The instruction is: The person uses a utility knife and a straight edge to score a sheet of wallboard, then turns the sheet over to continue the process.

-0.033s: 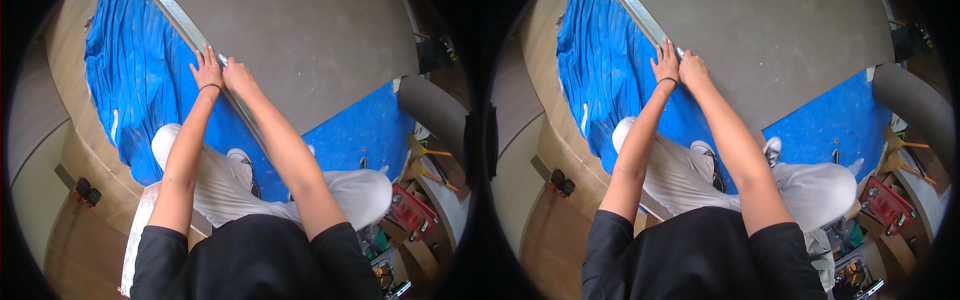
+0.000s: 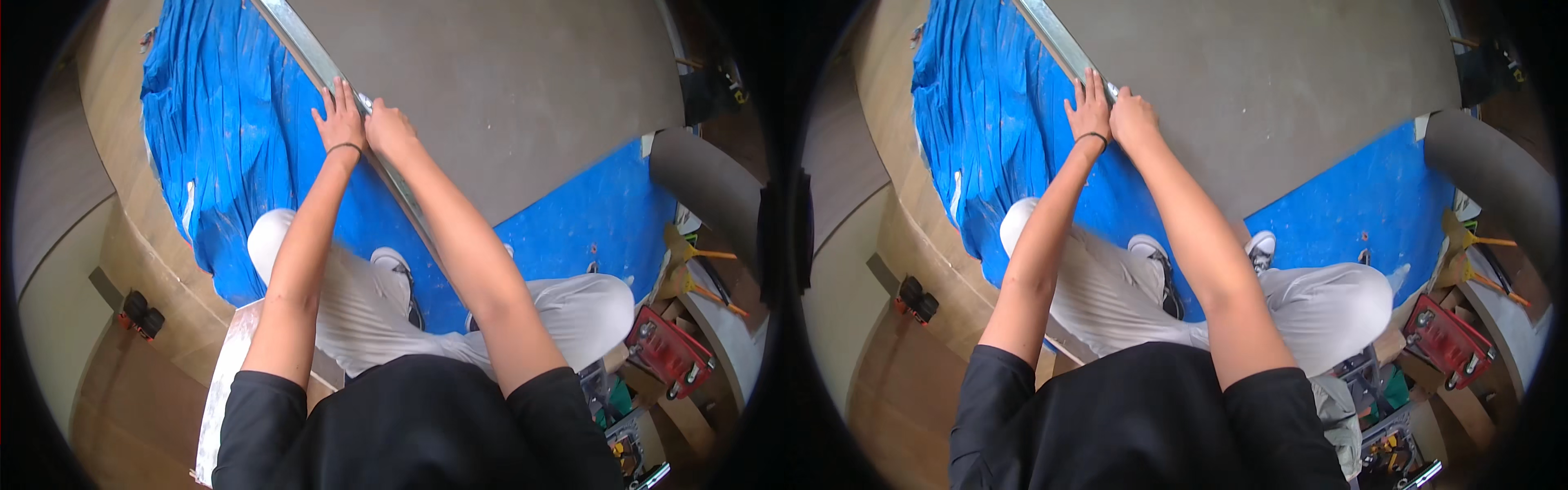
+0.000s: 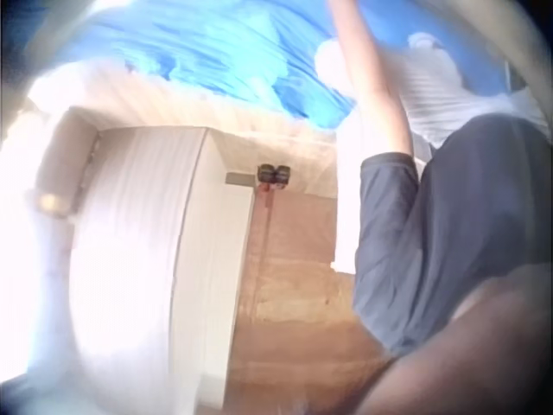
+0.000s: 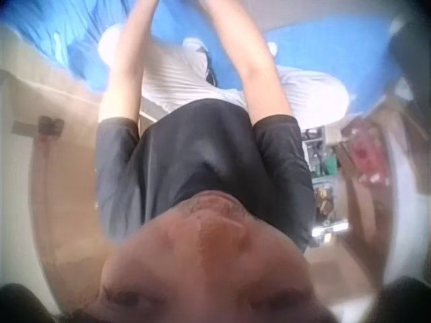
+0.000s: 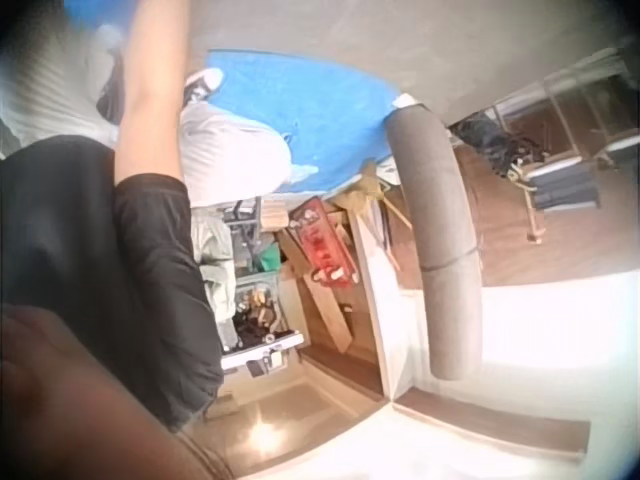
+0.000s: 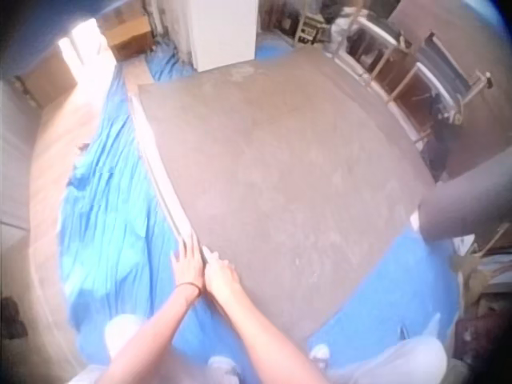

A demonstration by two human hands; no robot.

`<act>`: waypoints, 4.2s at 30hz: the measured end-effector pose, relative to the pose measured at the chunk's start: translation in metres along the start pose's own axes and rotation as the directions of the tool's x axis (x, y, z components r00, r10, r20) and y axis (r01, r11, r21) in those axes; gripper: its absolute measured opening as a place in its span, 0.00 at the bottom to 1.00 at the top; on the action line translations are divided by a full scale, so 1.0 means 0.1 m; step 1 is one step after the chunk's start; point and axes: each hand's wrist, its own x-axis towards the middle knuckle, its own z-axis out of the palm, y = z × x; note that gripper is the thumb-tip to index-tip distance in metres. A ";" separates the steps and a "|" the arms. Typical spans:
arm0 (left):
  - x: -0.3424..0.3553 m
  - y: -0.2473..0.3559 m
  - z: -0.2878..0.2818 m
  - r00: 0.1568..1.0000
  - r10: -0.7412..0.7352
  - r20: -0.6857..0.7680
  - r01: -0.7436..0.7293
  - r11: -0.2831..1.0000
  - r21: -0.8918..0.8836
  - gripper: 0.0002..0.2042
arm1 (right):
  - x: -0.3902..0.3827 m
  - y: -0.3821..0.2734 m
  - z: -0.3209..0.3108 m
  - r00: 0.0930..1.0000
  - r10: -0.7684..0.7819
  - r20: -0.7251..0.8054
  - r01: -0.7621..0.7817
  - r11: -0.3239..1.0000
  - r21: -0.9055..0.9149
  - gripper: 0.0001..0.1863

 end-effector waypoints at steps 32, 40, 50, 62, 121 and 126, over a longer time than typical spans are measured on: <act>-0.08 -0.01 -0.14 0.998 -0.016 0.066 0.019 0.999 -0.044 0.52 | -0.08 0.13 -0.08 0.994 -0.072 0.084 0.076 0.996 -0.040 0.15; -0.08 0.06 -0.31 0.989 -0.029 0.146 0.035 0.999 -0.039 0.70 | -0.51 0.56 0.06 0.993 -0.081 0.082 0.083 0.996 -0.027 0.14; -0.09 0.09 -0.37 0.982 -0.043 0.183 0.044 0.999 0.000 0.71 | -1.81 1.70 0.31 0.981 0.053 0.186 -0.042 0.997 -0.064 0.14; -0.05 0.09 -0.30 0.987 -0.031 0.160 0.030 1.000 0.010 0.71 | -0.75 0.95 -0.02 0.986 -0.159 -0.051 0.165 0.977 0.136 0.15; -1.01 0.43 -0.12 0.991 0.111 0.080 -0.110 0.994 -0.017 0.51 | -1.26 1.50 0.57 0.954 0.045 -0.295 0.001 0.988 0.152 0.27; -1.00 0.40 -0.06 0.995 0.097 0.024 -0.095 0.993 -0.072 0.49 | -1.07 1.13 0.36 0.982 -0.065 -0.176 0.116 0.947 0.298 0.19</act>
